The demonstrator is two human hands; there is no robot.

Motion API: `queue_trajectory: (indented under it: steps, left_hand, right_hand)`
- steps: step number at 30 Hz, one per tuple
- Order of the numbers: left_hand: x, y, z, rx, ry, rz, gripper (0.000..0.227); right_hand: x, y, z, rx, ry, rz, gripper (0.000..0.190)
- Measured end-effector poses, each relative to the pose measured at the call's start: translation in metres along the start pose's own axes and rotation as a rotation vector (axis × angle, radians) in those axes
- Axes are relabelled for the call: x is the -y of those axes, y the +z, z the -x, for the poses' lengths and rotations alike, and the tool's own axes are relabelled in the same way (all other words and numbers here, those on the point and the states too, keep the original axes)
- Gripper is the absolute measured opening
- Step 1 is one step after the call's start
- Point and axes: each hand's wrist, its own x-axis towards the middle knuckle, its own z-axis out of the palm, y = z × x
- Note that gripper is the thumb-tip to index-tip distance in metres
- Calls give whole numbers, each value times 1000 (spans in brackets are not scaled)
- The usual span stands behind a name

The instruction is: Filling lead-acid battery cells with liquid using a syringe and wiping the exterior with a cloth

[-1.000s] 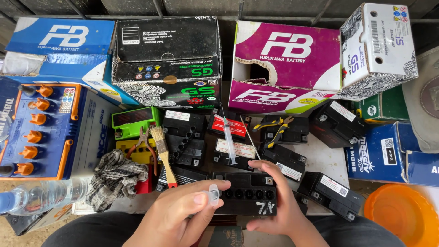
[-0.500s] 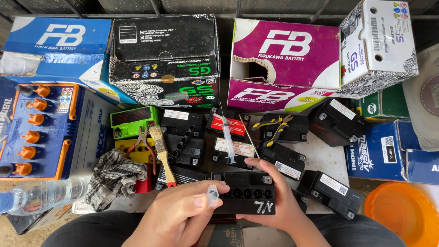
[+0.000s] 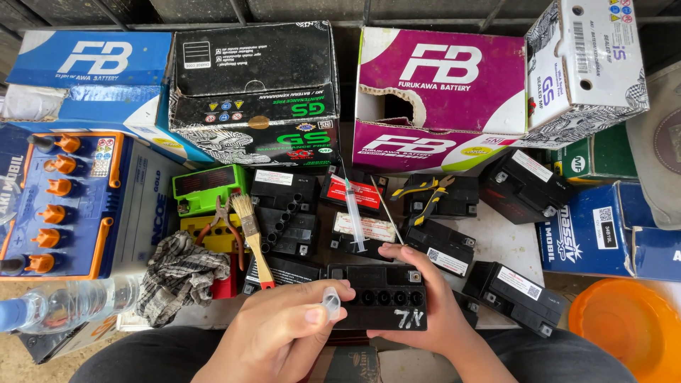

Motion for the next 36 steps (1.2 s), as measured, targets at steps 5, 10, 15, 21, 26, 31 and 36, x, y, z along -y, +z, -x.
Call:
queue_trajectory:
  steps: [5,10,15,21,26,31,36]
  left_hand:
    - [2,0,6,-4,5,-23,52]
    - [9,4,9,-1,12,-104,42]
    - [15,5,14,38,104,-260,64]
    - [11,2,11,68,100,-257,67]
    - [5,2,8,15,58,-201,61]
    - [8,1,10,11,74,-176,64]
    - [8,2,9,13,88,-168,64]
  right_hand:
    - [-2,0,1,-4,-5,-2,110]
    - [-1,0,0,-2,-13,-1,109]
    - [-1,-1,0,3,3,9,109]
    - [0,-2,-1,10,-10,27,108]
    - [1,-1,-1,3,-2,17,108]
    - [1,-1,-1,2,4,13,110]
    - [1,-1,-1,3,-9,38,110]
